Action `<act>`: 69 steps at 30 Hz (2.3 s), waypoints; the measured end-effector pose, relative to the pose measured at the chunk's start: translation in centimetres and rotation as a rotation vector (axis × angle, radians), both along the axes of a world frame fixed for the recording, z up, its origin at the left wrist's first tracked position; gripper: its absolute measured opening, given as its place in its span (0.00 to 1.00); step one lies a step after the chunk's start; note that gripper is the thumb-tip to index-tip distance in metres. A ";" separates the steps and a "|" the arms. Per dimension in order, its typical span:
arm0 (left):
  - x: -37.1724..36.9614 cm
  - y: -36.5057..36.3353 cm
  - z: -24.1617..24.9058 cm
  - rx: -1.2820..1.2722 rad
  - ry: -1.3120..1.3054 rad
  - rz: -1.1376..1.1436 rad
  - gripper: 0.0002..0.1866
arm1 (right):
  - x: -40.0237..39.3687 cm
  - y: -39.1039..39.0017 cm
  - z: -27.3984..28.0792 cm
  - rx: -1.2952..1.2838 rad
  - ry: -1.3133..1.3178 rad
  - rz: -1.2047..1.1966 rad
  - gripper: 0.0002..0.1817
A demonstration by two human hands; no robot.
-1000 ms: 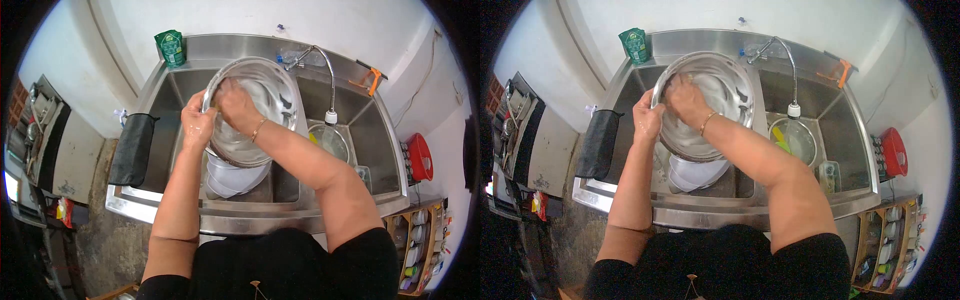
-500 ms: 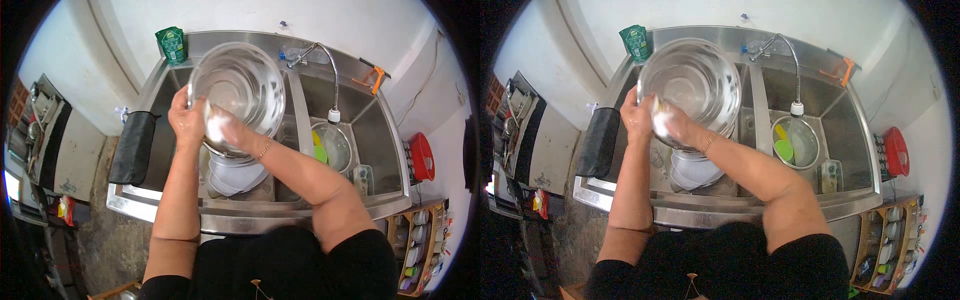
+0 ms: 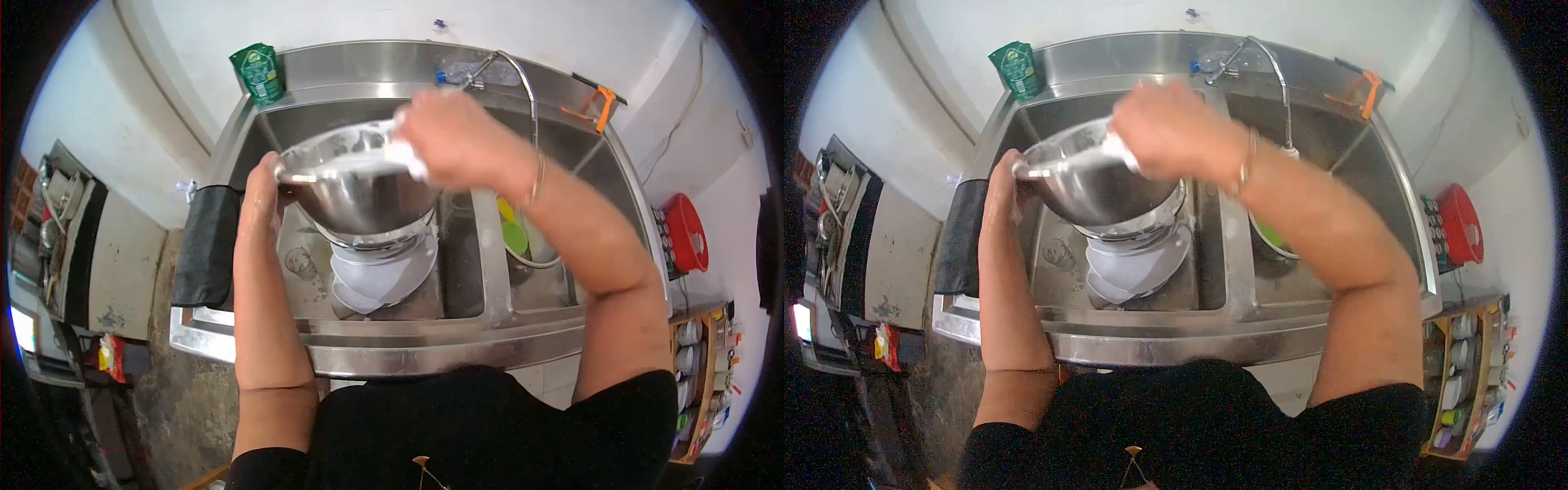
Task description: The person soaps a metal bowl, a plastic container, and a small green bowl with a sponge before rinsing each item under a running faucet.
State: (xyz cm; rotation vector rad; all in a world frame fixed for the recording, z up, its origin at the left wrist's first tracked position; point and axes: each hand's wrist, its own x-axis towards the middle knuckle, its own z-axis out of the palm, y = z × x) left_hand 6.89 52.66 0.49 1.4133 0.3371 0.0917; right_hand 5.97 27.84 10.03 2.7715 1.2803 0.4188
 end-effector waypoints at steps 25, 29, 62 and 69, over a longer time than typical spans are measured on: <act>-0.5 -1.1 0.5 -0.420 -0.250 0.012 0.19 | -1.2 1.8 -11.6 0.898 -0.246 -0.074 0.17; -0.3 -1.2 0.8 -0.492 -0.244 -0.115 0.20 | 5.6 0.2 -9.5 1.072 -0.234 -0.359 0.16; -1.6 -1.8 1.5 0.207 -0.524 -0.226 0.21 | 2.2 7.0 -0.7 0.399 -0.030 0.093 0.24; -1.9 -1.4 1.1 -0.009 -0.420 -0.400 0.10 | 4.7 6.7 -0.3 0.419 0.064 0.064 0.24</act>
